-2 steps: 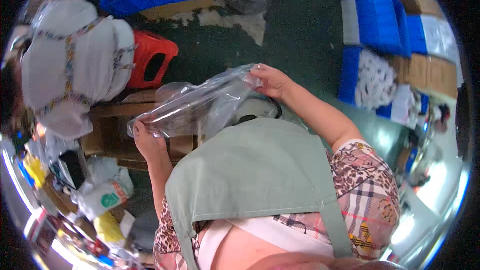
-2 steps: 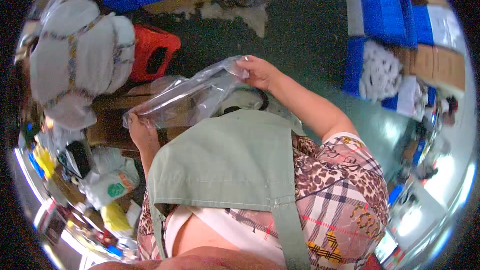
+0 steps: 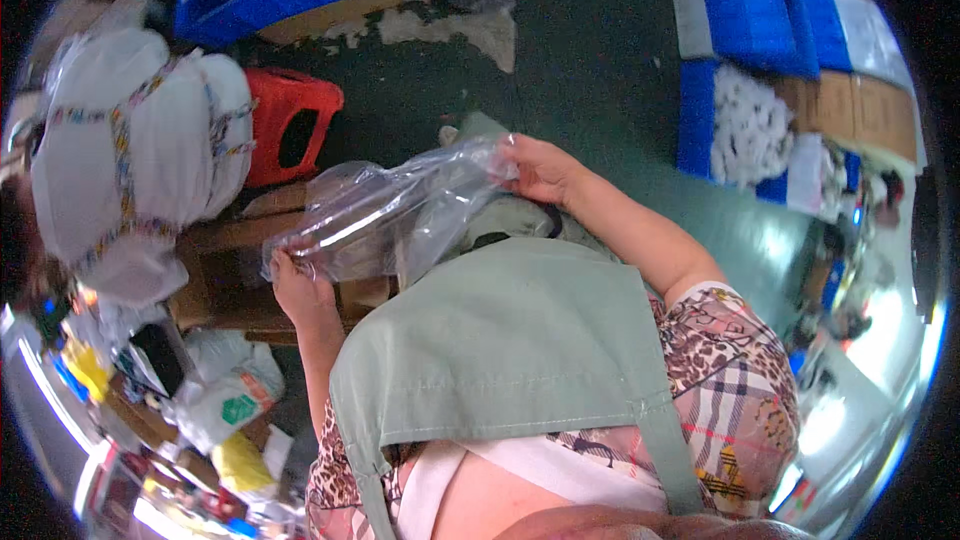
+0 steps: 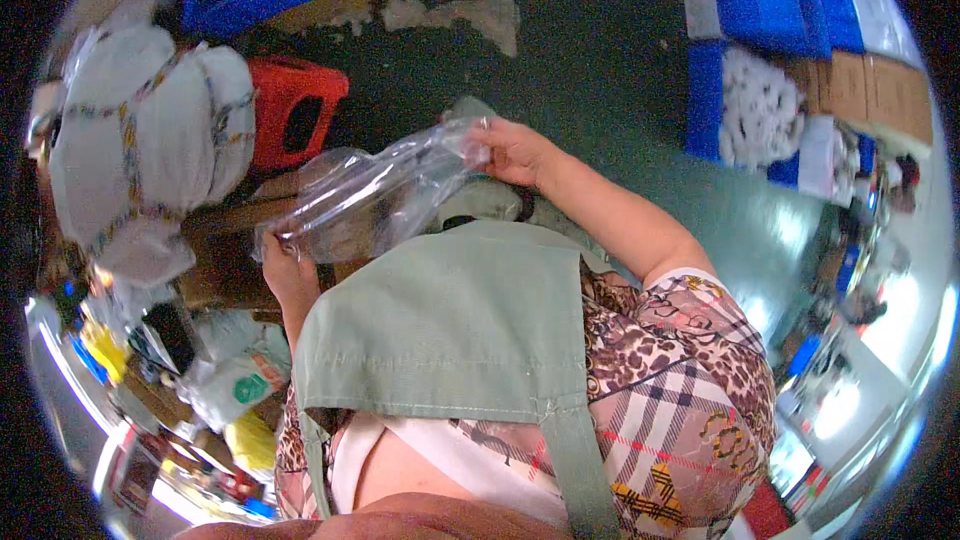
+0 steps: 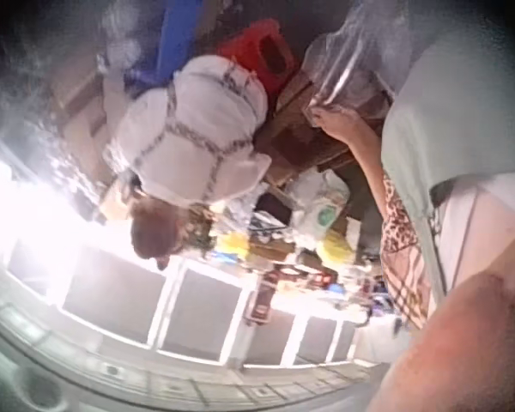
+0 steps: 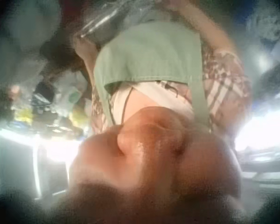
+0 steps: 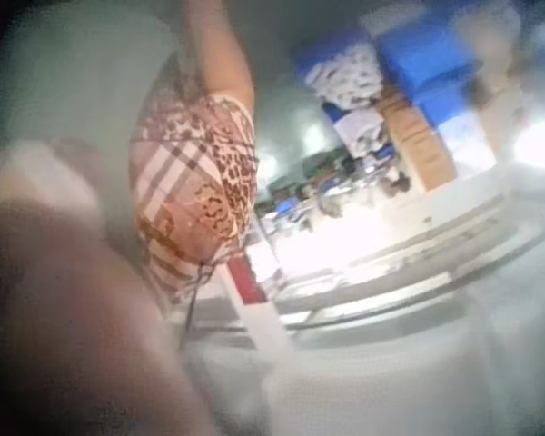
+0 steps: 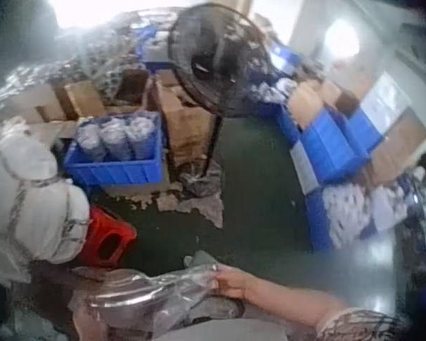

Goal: The person walks to a work table, picks up brush bristles from a crate, trims the bristles using snips, and adjusts them using tweezers.

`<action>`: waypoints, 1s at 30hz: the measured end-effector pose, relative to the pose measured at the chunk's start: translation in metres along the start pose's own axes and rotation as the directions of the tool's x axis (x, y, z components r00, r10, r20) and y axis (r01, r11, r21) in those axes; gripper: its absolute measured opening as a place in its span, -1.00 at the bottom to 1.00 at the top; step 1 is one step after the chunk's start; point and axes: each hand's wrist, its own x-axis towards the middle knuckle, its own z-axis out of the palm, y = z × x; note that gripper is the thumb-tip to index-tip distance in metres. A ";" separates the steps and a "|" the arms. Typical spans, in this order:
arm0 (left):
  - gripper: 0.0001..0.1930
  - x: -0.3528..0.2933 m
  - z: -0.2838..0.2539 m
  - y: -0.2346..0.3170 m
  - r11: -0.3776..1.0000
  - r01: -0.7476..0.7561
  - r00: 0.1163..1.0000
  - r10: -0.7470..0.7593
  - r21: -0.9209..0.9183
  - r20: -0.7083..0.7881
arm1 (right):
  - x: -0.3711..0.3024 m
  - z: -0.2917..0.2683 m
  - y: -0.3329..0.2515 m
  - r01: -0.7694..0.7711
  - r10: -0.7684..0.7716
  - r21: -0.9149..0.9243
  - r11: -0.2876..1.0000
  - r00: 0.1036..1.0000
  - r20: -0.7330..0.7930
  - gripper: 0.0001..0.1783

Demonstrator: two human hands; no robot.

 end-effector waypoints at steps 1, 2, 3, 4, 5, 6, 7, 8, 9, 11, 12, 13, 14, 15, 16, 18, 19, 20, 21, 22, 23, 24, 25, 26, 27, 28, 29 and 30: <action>-0.76 0.008 0.001 -0.004 0.989 -0.002 1.000 0.002 0.151 0.000 | -0.007 -0.006 0.009 -0.018 0.017 0.011 1.000 0.996 0.086 -0.70; -0.76 0.013 0.001 -0.010 0.984 0.003 0.999 -0.009 0.177 0.034 | -0.012 -0.013 0.016 -0.035 0.032 0.014 0.999 0.984 0.175 -0.67; -0.76 0.015 -0.002 -0.012 0.952 -0.034 0.998 0.018 0.305 0.054 | -0.018 -0.015 0.019 -0.060 0.057 0.010 0.998 0.980 0.191 -0.67; -0.75 0.018 0.000 -0.012 0.904 -0.077 0.996 0.049 0.420 0.079 | -0.023 -0.015 0.018 -0.048 0.040 0.040 0.998 0.983 0.178 -0.67; -0.75 0.024 0.003 -0.012 0.898 -0.079 0.994 0.039 0.434 0.100 | -0.027 -0.014 0.015 -0.039 0.035 0.024 0.999 0.988 0.149 -0.70; -0.75 0.030 0.009 -0.013 0.942 0.006 0.998 -0.029 0.336 0.062 | -0.033 -0.013 0.010 -0.032 0.031 0.000 0.999 0.993 0.115 -0.73; -0.75 0.036 0.014 -0.015 0.969 0.092 0.995 -0.101 0.229 0.026 | -0.036 -0.010 0.006 0.032 -0.035 0.044 0.999 0.997 0.066 -0.79; -0.75 0.042 0.020 -0.018 0.978 0.177 0.984 -0.177 0.113 -0.006 | -0.036 -0.012 0.000 0.039 -0.042 0.049 0.998 0.998 0.052 -0.79; -0.75 0.046 0.028 -0.019 0.976 0.185 0.982 -0.187 0.112 0.002 | -0.036 -0.016 -0.007 0.155 -0.156 0.036 0.987 0.987 0.025 -0.79; -0.75 0.046 0.051 -0.017 0.976 0.214 0.964 -0.217 0.036 0.156 | -0.043 -0.011 -0.038 0.317 -0.313 0.023 0.948 0.945 -0.093 -0.82; -0.75 0.037 0.058 -0.015 0.974 0.226 0.963 -0.228 0.030 0.143 | -0.049 -0.004 -0.053 0.368 -0.356 0.032 0.929 0.916 -0.186 -0.85; -0.75 0.036 0.078 -0.017 0.963 0.263 0.952 -0.249 -0.056 0.176 | -0.047 -0.013 -0.069 0.370 -0.361 0.016 0.929 0.914 -0.187 -0.85; -0.75 0.032 0.093 -0.019 0.944 0.298 0.941 -0.266 -0.141 0.210 | -0.046 -0.026 -0.086 0.410 -0.421 0.164 0.897 0.906 0.038 -0.80; -0.74 0.027 0.103 -0.020 0.906 0.368 0.921 -0.325 -0.207 0.217 | -0.045 -0.032 -0.098 0.398 -0.483 0.321 0.859 0.837 0.255 -0.75; -0.74 0.024 0.108 -0.027 0.905 0.361 0.925 -0.318 -0.224 0.207 | -0.051 -0.013 -0.108 0.389 -0.472 0.310 0.868 0.839 0.270 -0.75; -0.71 0.015 0.128 -0.041 0.872 0.426 0.904 -0.405 -0.242 0.136 | -0.069 0.020 -0.125 0.287 -0.298 0.090 0.954 0.945 0.139 -0.73; -0.69 0.003 0.148 -0.037 0.860 0.447 0.894 -0.426 -0.246 0.139 | -0.069 0.010 -0.124 0.312 -0.309 -0.077 0.947 0.950 0.053 -0.74; -0.69 0.003 0.157 -0.042 0.863 0.436 0.900 -0.415 -0.255 0.134 | -0.068 0.000 -0.132 0.312 -0.307 -0.082 0.947 0.949 0.067 -0.74; -0.69 0.003 0.164 -0.052 0.872 0.433 0.901 -0.414 -0.229 0.128 | -0.069 -0.010 -0.140 0.335 -0.328 -0.090 0.938 0.941 0.080 -0.76; -0.69 0.004 0.172 -0.064 0.881 0.429 0.903 -0.413 -0.200 0.120 | -0.070 -0.018 -0.153 0.357 -0.349 -0.096 0.929 0.933 0.093 -0.77; -0.70 0.006 0.176 -0.075 0.856 0.424 0.905 -0.396 -0.296 0.153 | -0.075 -0.026 -0.174 0.362 -0.363 -0.126 0.924 0.932 0.015 -0.80; -0.70 -0.001 0.189 -0.079 0.862 0.412 0.911 -0.383 -0.295 0.151 | -0.079 -0.038 -0.193 0.367 -0.366 -0.120 0.923 0.930 0.027 -0.80; -0.72 -0.008 0.204 -0.082 0.874 0.430 0.901 -0.397 -0.226 0.176 | -0.082 -0.053 -0.214 0.463 -0.475 -0.208 0.862 0.880 -0.011 -0.81; -0.73 -0.015 0.223 -0.086 0.883 0.444 0.889 -0.412 -0.153 0.200 | -0.087 -0.071 -0.233 0.546 -0.581 -0.295 0.784 0.813 -0.042 -0.81; -0.77 -0.032 0.252 -0.087 0.872 0.459 0.883 -0.427 -0.169 0.195 | -0.088 -0.095 -0.246 0.606 -0.613 -0.174 0.776 0.790 0.015 -0.83; -0.77 -0.037 0.275 -0.099 0.883 0.438 0.893 -0.405 -0.167 0.197 | -0.092 -0.116 -0.258 0.618 -0.622 -0.160 0.770 0.783 0.032 -0.83; -0.81 -0.039 0.294 -0.118 0.892 0.445 0.880 -0.420 -0.076 0.222 | -0.100 -0.135 -0.263 0.422 -0.424 -0.105 0.900 0.906 0.005 -0.84; -0.84 -0.042 0.319 -0.137 0.894 0.448 0.866 -0.437 0.011 0.242 | -0.106 -0.159 -0.272 0.198 -0.199 -0.055 0.979 0.980 -0.004 -0.84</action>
